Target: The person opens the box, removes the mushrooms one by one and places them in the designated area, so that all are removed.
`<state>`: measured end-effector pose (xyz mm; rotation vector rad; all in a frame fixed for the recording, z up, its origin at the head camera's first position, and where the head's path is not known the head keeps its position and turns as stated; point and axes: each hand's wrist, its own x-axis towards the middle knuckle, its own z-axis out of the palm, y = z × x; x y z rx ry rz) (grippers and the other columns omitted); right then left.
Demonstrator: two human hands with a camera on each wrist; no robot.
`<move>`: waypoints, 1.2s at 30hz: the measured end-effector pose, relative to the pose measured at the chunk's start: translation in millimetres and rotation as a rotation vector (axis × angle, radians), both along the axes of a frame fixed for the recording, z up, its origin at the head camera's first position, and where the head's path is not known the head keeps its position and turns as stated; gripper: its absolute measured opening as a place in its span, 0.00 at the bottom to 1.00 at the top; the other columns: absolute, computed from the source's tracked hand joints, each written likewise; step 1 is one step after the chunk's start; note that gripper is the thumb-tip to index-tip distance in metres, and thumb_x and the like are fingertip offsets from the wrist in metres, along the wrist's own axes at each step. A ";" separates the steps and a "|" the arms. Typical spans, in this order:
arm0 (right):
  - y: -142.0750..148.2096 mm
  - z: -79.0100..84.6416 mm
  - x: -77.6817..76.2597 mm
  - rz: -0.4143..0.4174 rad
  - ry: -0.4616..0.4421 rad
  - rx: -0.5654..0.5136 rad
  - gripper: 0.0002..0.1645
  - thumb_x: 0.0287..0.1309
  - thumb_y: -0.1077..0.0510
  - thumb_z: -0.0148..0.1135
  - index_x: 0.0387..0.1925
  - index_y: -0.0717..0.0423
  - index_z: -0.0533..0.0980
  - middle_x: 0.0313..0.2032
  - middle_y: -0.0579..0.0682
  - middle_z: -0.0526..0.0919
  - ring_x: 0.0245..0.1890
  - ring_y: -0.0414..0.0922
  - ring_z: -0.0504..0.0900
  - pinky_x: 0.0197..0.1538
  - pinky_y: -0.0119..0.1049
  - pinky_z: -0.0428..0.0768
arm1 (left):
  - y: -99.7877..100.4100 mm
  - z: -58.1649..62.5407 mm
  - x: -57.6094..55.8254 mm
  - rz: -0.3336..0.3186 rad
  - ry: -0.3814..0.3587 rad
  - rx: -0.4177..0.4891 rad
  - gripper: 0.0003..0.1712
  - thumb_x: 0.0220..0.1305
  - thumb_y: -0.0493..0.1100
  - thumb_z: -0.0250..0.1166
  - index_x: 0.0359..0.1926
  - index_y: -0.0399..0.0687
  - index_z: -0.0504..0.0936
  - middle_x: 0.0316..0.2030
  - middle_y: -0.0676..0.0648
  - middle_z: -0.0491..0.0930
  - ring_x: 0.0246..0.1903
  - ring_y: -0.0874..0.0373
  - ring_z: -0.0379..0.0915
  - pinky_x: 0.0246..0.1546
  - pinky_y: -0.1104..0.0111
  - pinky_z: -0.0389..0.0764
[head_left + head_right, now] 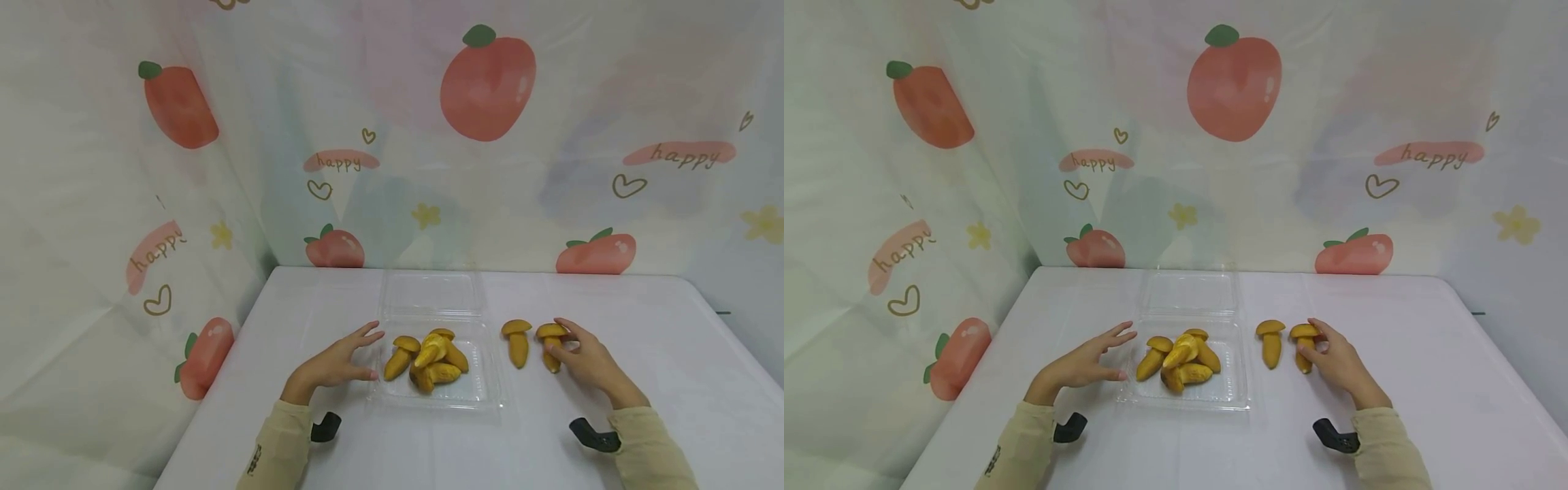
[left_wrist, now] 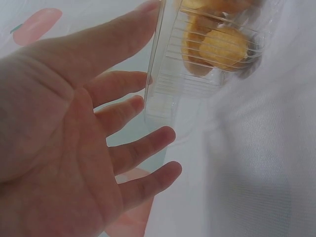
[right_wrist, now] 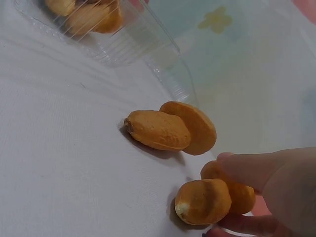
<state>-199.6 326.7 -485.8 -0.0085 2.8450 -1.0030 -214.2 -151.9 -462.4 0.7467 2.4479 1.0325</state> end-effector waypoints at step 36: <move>-16.1 26.1 6.1 -0.009 0.110 0.006 0.42 0.74 0.49 0.54 0.76 0.67 0.51 0.64 0.78 0.64 0.59 0.73 0.69 0.54 0.68 0.78 | 0.2 -1.0 -1.9 0.008 -0.001 -0.012 0.46 0.64 0.45 0.72 0.77 0.46 0.60 0.82 0.44 0.45 0.80 0.39 0.44 0.75 0.37 0.53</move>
